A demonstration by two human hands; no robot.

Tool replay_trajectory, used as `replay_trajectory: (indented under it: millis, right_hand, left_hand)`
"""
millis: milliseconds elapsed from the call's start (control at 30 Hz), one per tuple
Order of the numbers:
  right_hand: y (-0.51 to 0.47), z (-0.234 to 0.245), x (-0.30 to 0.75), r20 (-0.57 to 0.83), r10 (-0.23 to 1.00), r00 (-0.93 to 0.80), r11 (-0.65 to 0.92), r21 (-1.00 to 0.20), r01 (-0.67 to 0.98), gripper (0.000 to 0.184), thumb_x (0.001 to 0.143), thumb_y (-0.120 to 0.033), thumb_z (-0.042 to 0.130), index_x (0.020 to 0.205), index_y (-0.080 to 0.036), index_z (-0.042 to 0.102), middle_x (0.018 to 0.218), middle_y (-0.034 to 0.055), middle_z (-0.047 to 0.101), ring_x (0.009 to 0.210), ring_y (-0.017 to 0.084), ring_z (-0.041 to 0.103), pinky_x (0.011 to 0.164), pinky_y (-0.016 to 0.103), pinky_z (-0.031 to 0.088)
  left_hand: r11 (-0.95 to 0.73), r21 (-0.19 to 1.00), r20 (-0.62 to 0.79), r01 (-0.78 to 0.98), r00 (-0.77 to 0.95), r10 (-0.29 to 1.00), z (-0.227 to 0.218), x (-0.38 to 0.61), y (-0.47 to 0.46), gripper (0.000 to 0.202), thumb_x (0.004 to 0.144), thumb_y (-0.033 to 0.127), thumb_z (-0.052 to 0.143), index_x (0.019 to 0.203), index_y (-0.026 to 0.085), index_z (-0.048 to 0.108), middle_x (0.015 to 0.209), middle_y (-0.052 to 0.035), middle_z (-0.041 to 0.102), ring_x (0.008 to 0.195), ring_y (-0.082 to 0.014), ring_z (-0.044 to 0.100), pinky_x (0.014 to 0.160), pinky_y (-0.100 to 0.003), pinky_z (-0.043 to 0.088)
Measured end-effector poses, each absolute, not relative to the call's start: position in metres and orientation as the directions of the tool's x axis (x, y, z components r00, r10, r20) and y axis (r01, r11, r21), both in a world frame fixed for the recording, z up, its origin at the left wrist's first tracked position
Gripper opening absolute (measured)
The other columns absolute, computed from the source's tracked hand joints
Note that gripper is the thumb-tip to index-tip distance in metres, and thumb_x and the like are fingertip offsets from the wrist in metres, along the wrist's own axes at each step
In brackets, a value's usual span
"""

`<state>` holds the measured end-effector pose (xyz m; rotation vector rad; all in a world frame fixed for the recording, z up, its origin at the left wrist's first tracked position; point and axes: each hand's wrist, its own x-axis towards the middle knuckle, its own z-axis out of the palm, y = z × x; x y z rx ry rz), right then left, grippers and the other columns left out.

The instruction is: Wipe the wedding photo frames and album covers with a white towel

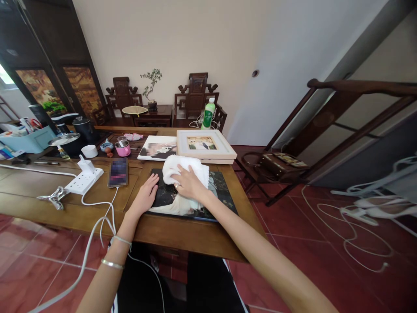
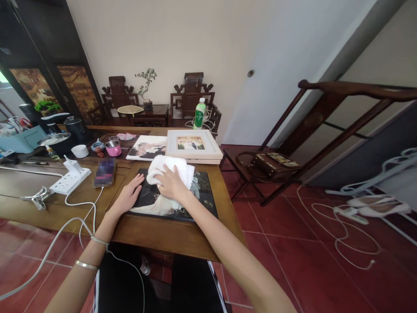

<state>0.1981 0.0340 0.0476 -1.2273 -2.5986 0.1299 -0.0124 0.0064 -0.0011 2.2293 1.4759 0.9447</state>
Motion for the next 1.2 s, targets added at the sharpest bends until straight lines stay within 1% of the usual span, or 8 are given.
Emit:
replay_trajectory:
  millis: [167,300,433,633,833,933,1067,1200]
  right_hand:
    - [-0.024,0.047,0.195,0.176,0.719,-0.673,0.695,-0.214,0.687,0.043,0.079,-0.014,0.047,0.12,-0.019,0.061,0.146,0.0101,0.043,0.14,0.036,0.02,0.107,0.069,0.013]
    - [-0.087,0.049,0.203,0.149,0.666,-0.731,0.738,-0.278,0.615,0.034,0.075,-0.014,0.051,0.105,-0.021,0.067,0.149,0.0069,0.04,0.142,0.036,0.016,0.109,0.067,0.006]
    - [-0.103,0.053,0.212,0.141,0.637,-0.758,0.751,-0.335,0.569,0.031,0.074,-0.015,0.052,0.1,-0.023,0.067,0.147,0.0031,0.042,0.142,0.032,0.018,0.112,0.063,0.008]
    - [-0.031,0.055,0.211,0.162,0.754,-0.637,0.654,-0.284,0.701,0.04,0.08,-0.015,0.045,0.117,-0.018,0.061,0.138,0.0123,0.052,0.14,0.03,0.026,0.111,0.06,0.016]
    - [0.009,0.055,0.181,0.207,0.88,-0.427,0.469,-0.245,0.849,0.042,0.085,-0.019,0.041,0.124,-0.017,0.058,0.137,0.0146,0.053,0.138,0.035,0.027,0.107,0.066,0.017]
    - [-0.01,0.052,0.17,0.224,0.798,-0.559,0.602,-0.246,0.76,0.04,0.082,-0.019,0.046,0.119,-0.02,0.061,0.143,0.0099,0.048,0.139,0.037,0.025,0.107,0.068,0.015]
    - [-0.045,0.052,0.183,0.21,0.551,-0.807,0.824,-0.291,0.487,0.035,0.077,-0.014,0.05,0.108,-0.022,0.066,0.14,0.0069,0.052,0.141,0.031,0.023,0.112,0.061,0.01]
    - [-0.061,0.059,0.222,0.196,0.463,-0.865,0.849,-0.379,0.368,0.034,0.07,-0.008,0.049,0.095,-0.021,0.069,0.135,0.0093,0.056,0.139,0.023,0.029,0.116,0.052,0.012]
  left_hand:
    - [-0.429,0.582,0.359,0.69,0.255,0.898,-0.001,-0.012,0.006,0.046,0.092,0.027,0.035,0.131,0.01,0.053,0.142,-0.0143,0.047,0.139,-0.0244,0.034,0.115,-0.048,0.026]
    - [-0.429,0.574,0.357,0.697,0.258,0.898,0.002,-0.011,0.005,0.046,0.092,0.027,0.034,0.13,0.011,0.053,0.143,-0.0131,0.046,0.138,-0.0232,0.034,0.116,-0.046,0.027]
    - [-0.421,0.565,0.344,0.709,0.261,0.902,0.003,-0.011,0.005,0.047,0.092,0.028,0.033,0.13,0.009,0.053,0.143,-0.0147,0.045,0.139,-0.023,0.033,0.116,-0.045,0.026]
    - [-0.422,0.578,0.347,0.698,0.258,0.902,0.002,-0.012,0.004,0.045,0.093,0.028,0.034,0.132,0.014,0.052,0.143,-0.0118,0.047,0.139,-0.0229,0.033,0.115,-0.046,0.026]
    - [-0.438,0.619,0.478,0.652,0.13,0.869,0.015,-0.005,-0.004,0.049,0.097,0.037,0.03,0.139,0.016,0.044,0.152,-0.0103,0.033,0.14,-0.0199,0.03,0.117,-0.039,0.023]
    - [-0.442,0.649,0.488,0.619,0.106,0.866,0.018,-0.004,-0.007,0.053,0.098,0.043,0.024,0.142,0.017,0.038,0.152,-0.0092,0.034,0.14,-0.0182,0.031,0.117,-0.037,0.021]
    - [-0.444,0.66,0.476,0.605,0.12,0.871,0.018,-0.005,-0.009,0.059,0.098,0.046,0.019,0.143,0.012,0.036,0.151,-0.0113,0.034,0.141,-0.02,0.029,0.118,-0.038,0.02]
    - [-0.427,0.642,0.45,0.637,0.138,0.882,0.016,-0.003,-0.008,0.057,0.097,0.044,0.027,0.139,0.01,0.042,0.15,-0.014,0.035,0.141,-0.0217,0.03,0.117,-0.04,0.022]
